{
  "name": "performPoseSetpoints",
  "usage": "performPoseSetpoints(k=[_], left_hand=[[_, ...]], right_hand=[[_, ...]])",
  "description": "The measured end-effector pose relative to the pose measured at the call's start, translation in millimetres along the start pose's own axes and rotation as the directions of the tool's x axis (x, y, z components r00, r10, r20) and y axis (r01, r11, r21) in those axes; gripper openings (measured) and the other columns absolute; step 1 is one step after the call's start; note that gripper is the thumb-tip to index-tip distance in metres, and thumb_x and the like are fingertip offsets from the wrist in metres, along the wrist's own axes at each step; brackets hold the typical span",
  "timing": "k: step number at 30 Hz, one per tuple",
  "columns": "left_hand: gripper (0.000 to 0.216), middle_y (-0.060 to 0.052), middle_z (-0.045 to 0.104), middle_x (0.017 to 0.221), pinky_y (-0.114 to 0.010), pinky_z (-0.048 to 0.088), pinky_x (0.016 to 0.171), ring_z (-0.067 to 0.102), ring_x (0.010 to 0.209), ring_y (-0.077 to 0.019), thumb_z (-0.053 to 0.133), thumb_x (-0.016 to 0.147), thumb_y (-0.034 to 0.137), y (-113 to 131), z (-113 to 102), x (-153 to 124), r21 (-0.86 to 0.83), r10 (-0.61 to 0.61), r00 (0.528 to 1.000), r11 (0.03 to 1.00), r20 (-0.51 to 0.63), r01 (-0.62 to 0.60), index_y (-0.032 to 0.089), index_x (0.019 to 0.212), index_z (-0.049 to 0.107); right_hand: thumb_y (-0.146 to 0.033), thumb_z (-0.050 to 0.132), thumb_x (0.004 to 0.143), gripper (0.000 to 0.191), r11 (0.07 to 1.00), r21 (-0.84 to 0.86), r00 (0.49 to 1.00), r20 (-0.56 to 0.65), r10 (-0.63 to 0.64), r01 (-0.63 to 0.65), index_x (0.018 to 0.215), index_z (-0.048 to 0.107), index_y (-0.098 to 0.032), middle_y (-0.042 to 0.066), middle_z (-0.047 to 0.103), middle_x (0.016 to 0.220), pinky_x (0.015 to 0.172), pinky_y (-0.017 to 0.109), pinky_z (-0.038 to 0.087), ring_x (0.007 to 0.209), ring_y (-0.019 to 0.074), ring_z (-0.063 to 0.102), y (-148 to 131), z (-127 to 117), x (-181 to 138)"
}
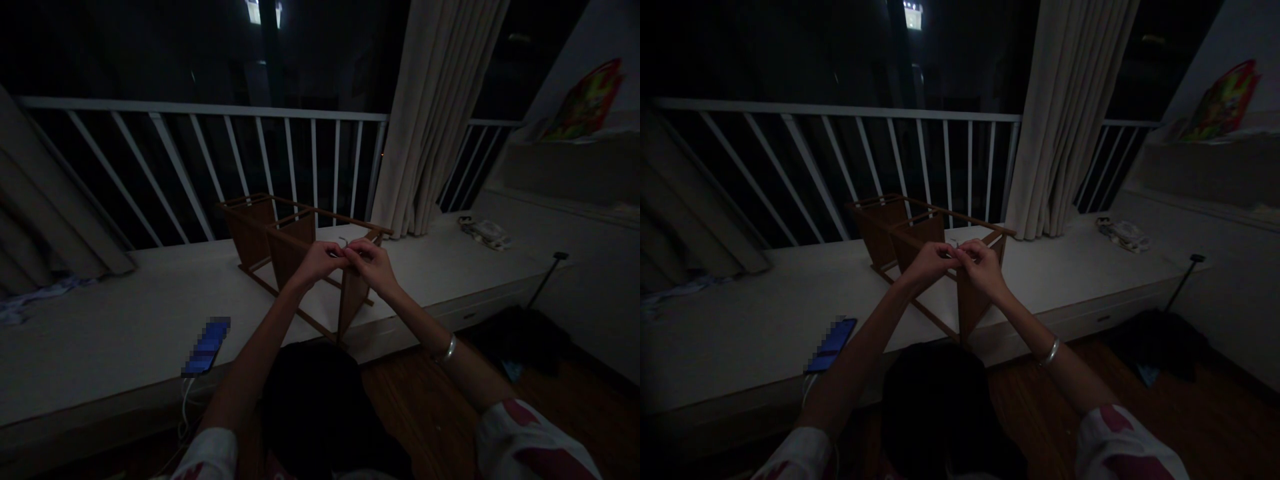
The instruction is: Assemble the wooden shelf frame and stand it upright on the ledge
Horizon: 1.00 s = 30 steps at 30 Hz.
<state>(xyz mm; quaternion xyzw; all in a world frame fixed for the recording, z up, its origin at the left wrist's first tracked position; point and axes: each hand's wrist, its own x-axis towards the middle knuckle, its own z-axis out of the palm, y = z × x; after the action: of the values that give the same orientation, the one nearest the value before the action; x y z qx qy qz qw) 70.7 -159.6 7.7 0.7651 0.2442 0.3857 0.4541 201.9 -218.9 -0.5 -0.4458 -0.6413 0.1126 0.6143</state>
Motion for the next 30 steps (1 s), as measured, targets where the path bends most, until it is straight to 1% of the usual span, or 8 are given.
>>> performPoseSetpoints(k=[3,6,11,16,19,22,26,30], left_hand=[[0.027,-0.003,0.06,0.067,-0.022,0.038,0.059,0.051,0.062,-0.0103,0.06,0.063,0.035,5.9,-0.9,-2.6,-0.007,0.008,0.999,1.0,0.041,-0.008,0.01,0.071,0.064],[0.027,-0.004,0.061,0.069,-0.023,0.039,0.06,0.052,0.064,-0.0113,0.06,0.064,0.035,7.2,-2.9,-2.9,-0.013,0.01,0.998,1.0,0.056,-0.009,0.009,0.071,0.065],[0.024,-0.002,0.058,0.062,-0.021,0.038,0.056,0.05,0.059,-0.0094,0.063,0.061,0.033,0.4,-2.8,0.4,-0.012,-0.002,1.0,1.0,0.027,0.003,0.009,0.064,0.062],[0.026,-0.001,0.055,0.058,-0.02,0.036,0.054,0.047,0.056,-0.0081,0.063,0.061,0.035,-3.4,-0.7,1.3,-0.005,-0.008,1.0,1.0,-0.006,0.008,0.01,0.061,0.06],[0.028,-0.002,0.059,0.063,-0.021,0.037,0.056,0.05,0.059,-0.0093,0.063,0.061,0.037,-2.5,-2.4,1.0,-0.022,-0.019,0.999,1.0,0.042,0.02,0.01,0.067,0.063],[0.03,-0.004,0.062,0.072,-0.023,0.04,0.061,0.053,0.065,-0.0114,0.063,0.062,0.037,-2.6,-5.3,1.1,-0.039,-0.008,0.995,0.999,0.102,0.012,0.01,0.075,0.065],[0.03,-0.006,0.063,0.075,-0.025,0.04,0.066,0.054,0.069,-0.013,0.062,0.063,0.036,-4.3,-7.3,1.1,-0.045,0.019,0.991,0.999,0.131,-0.013,0.01,0.077,0.066],[0.03,-0.006,0.063,0.076,-0.025,0.04,0.067,0.054,0.07,-0.0133,0.064,0.062,0.036,-3.6,-7.6,0.5,-0.045,0.015,0.987,0.999,0.158,-0.008,0.01,0.077,0.066]], right_hand=[[-0.034,0.052,0.076,0.019,1.0,-0.006,1.0,0.007,0.009,-0.009,0.076,0.062,-0.018,0.004,0.057,0.083,0.074,0.028,0.044,0.083,0.0149,0.054,2.5,-0.8,0.1],[-0.037,0.051,0.076,0.021,0.999,0.012,0.999,0.007,0.052,-0.052,0.078,0.062,-0.018,0.004,0.058,0.086,0.071,0.028,0.044,0.084,0.0154,0.054,6.2,-0.6,0.0],[-0.039,0.057,0.071,0.022,0.996,0.009,0.996,-0.003,0.088,-0.088,0.076,0.062,-0.018,0.004,0.059,0.082,0.066,0.027,0.044,0.074,0.0142,0.054,7.6,-0.2,0.3],[-0.038,0.058,0.071,0.021,0.998,-0.004,0.998,0.011,0.066,-0.066,0.073,0.062,-0.017,0.003,0.058,0.076,0.066,0.028,0.043,0.072,0.0144,0.054,5.4,-1.7,0.7],[-0.036,0.054,0.074,0.02,0.999,-0.006,0.999,0.033,0.039,-0.039,0.073,0.062,-0.018,0.003,0.058,0.077,0.068,0.027,0.043,0.076,0.0146,0.054,4.8,-2.7,1.1],[-0.035,0.052,0.076,0.021,1.0,-0.002,0.998,0.058,0.027,-0.027,0.073,0.063,-0.018,0.003,0.057,0.079,0.07,0.028,0.043,0.077,0.0145,0.054,5.0,-3.8,1.9],[-0.035,0.052,0.075,0.02,0.999,-0.016,0.996,0.082,0.04,-0.039,0.073,0.063,-0.018,0.003,0.058,0.079,0.072,0.029,0.043,0.079,0.0149,0.054,7.4,-6.4,3.4],[-0.036,0.053,0.074,0.021,0.998,-0.021,0.992,0.112,0.058,-0.056,0.076,0.064,-0.018,0.003,0.059,0.081,0.072,0.029,0.043,0.079,0.0154,0.055,9.9,-8.7,4.0]])
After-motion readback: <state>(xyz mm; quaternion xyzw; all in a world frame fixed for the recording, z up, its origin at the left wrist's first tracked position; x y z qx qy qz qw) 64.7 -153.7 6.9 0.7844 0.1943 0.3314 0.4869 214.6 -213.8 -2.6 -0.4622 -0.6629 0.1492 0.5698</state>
